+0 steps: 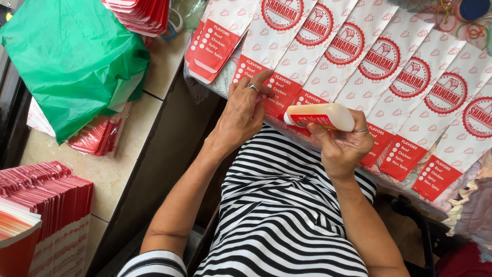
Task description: Applying glue to the flaps of paper food bags in batches for assembly.
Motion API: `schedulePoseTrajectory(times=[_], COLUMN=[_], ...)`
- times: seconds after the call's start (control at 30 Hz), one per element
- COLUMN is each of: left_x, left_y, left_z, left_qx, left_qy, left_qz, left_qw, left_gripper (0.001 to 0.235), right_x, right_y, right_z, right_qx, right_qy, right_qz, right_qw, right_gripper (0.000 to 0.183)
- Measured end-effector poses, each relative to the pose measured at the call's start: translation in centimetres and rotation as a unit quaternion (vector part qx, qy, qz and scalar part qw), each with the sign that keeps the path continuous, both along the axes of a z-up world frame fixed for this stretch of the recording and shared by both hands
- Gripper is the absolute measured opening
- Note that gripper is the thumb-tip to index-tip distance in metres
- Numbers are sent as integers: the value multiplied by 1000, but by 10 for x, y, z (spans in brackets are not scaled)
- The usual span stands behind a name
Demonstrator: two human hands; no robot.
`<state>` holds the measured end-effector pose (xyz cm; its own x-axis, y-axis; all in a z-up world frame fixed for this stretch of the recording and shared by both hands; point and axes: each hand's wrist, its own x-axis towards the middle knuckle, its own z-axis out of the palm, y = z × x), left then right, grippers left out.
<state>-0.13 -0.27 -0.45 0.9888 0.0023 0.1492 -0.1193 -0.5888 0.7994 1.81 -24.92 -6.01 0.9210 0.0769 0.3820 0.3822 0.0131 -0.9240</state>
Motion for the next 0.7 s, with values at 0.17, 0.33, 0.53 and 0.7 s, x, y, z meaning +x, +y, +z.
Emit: schedulePoseTrajectory(times=[0.17,0.33,0.53,0.7], left_x=[2,6,1,4], left_y=[-3,1,1,8], left_z=[6,-9,-11,0], left_qx=[11,30,47,1], left_qy=[21,-18,-64,-149], left_qz=[20,-3,-21,45], left_qw=[1000,999,997,988], left_gripper=[60,57,65,58], right_x=[8,12,4,11], right_y=[36,44,-2,-3], right_z=[11,10,6,16], right_qx=[4,8,9,46], right_qy=[-11,-14,14,26], right_qz=[1,8,-32,-66], right_qw=[1000,1000,999,996], right_gripper=[40,40,43,46])
